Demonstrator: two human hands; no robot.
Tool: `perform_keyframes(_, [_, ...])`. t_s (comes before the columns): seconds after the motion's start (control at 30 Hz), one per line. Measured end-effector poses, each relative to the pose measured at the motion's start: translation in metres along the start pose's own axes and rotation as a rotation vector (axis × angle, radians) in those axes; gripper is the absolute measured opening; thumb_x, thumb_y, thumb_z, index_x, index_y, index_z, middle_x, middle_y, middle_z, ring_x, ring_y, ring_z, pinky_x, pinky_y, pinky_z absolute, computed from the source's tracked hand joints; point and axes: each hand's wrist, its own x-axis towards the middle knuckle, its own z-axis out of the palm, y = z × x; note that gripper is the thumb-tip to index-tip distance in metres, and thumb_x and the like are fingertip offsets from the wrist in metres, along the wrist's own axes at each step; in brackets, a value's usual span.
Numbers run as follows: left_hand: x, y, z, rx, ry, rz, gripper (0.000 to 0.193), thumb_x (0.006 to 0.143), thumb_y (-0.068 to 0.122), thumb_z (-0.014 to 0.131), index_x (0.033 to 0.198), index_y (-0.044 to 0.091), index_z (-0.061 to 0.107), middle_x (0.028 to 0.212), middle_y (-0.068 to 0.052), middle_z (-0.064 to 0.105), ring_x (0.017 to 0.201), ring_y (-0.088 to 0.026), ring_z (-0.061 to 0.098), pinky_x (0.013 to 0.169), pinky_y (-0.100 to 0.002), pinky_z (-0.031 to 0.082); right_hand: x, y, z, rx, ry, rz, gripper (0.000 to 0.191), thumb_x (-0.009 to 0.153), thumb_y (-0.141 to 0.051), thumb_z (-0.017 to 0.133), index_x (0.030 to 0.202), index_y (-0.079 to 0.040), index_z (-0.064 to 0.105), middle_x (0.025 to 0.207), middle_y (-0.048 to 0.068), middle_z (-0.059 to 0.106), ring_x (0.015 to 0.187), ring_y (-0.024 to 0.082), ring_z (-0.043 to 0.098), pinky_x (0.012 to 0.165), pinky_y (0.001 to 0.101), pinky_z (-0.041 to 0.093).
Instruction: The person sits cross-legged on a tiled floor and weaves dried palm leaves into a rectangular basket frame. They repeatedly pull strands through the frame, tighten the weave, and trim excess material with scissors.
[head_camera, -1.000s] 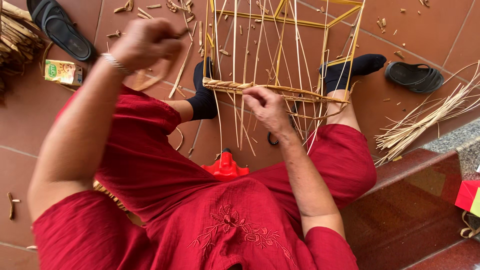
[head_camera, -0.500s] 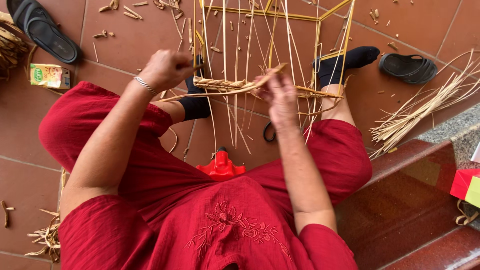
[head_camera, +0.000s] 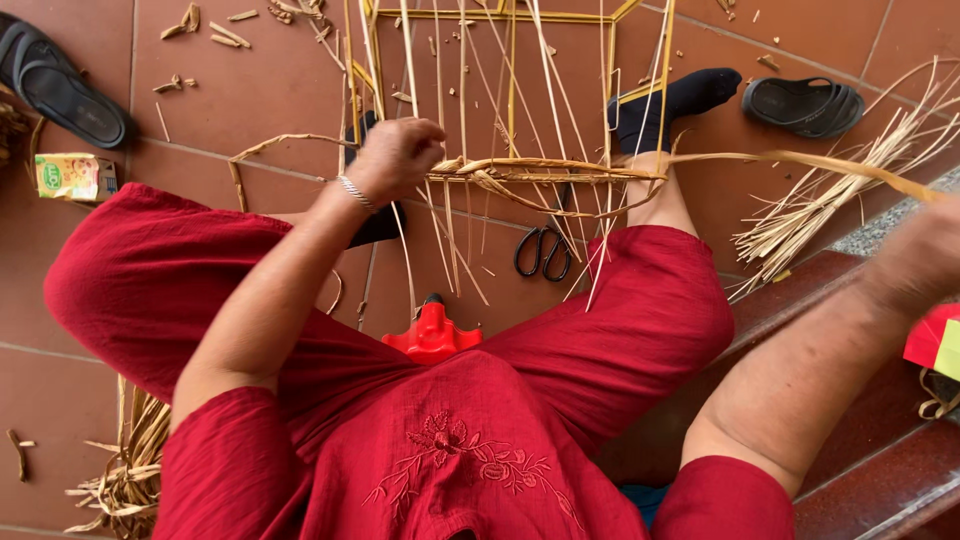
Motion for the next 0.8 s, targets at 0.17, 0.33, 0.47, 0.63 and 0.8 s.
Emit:
perform_keyframes(0.17, [0.021, 0.017, 0.052, -0.093, 0.055, -0.004, 0.030, 0.083, 0.012, 0.078, 0.111, 0.004, 0.069, 0.087, -0.011, 0.074, 0.076, -0.023, 0.073, 0.074, -0.037, 0.059, -0.031, 0.007, 0.110, -0.058, -0.465, -0.133, 0.008, 0.116, -0.002, 0.063, 0.114, -0.004, 0.070, 0.108, 0.007, 0.067, 0.095, 0.012, 0.067, 0.083, 0.0267, 0.057])
perform_keyframes(0.33, [-0.003, 0.028, 0.061, -0.073, 0.059, 0.062, 0.017, 0.087, 0.007, 0.078, 0.095, 0.004, 0.063, 0.091, -0.009, 0.068, 0.079, -0.022, 0.072, 0.073, -0.036, 0.060, -0.103, 0.019, 0.209, -0.047, -0.648, -0.095, 0.006, 0.101, -0.008, 0.072, 0.097, -0.003, 0.074, 0.094, 0.010, 0.065, 0.080, 0.019, 0.067, 0.069, 0.0341, 0.056])
perform_keyframes(0.47, [-0.024, 0.031, 0.058, 0.015, 0.144, 0.198, 0.014, 0.090, 0.001, 0.078, 0.094, 0.004, 0.065, 0.099, -0.009, 0.067, 0.088, -0.027, 0.070, 0.076, -0.039, 0.059, -0.136, 0.025, 0.239, -0.060, -0.645, -0.033, 0.011, 0.095, -0.014, 0.077, 0.090, -0.005, 0.072, 0.095, 0.007, 0.063, 0.085, 0.020, 0.062, 0.075, 0.0361, 0.054])
perform_keyframes(0.63, [-0.036, 0.031, 0.062, -0.022, 0.179, 0.198, 0.016, 0.086, 0.004, 0.079, 0.091, 0.005, 0.063, 0.114, -0.011, 0.066, 0.092, -0.028, 0.071, 0.075, -0.039, 0.059, -0.138, 0.024, 0.252, -0.225, -0.740, -0.090, 0.022, 0.088, -0.027, 0.084, 0.082, -0.010, 0.073, 0.086, 0.002, 0.068, 0.091, 0.024, 0.055, 0.077, 0.0387, 0.051])
perform_keyframes(0.8, [-0.038, 0.028, 0.062, -0.005, 0.216, 0.271, 0.016, 0.089, 0.006, 0.079, 0.093, 0.007, 0.063, 0.129, -0.012, 0.064, 0.102, -0.031, 0.071, 0.082, -0.039, 0.060, -0.136, 0.028, 0.257, -0.306, -0.798, -0.059, 0.027, 0.079, -0.030, 0.089, 0.071, -0.012, 0.071, 0.073, 0.002, 0.067, 0.088, 0.024, 0.056, 0.075, 0.0429, 0.047])
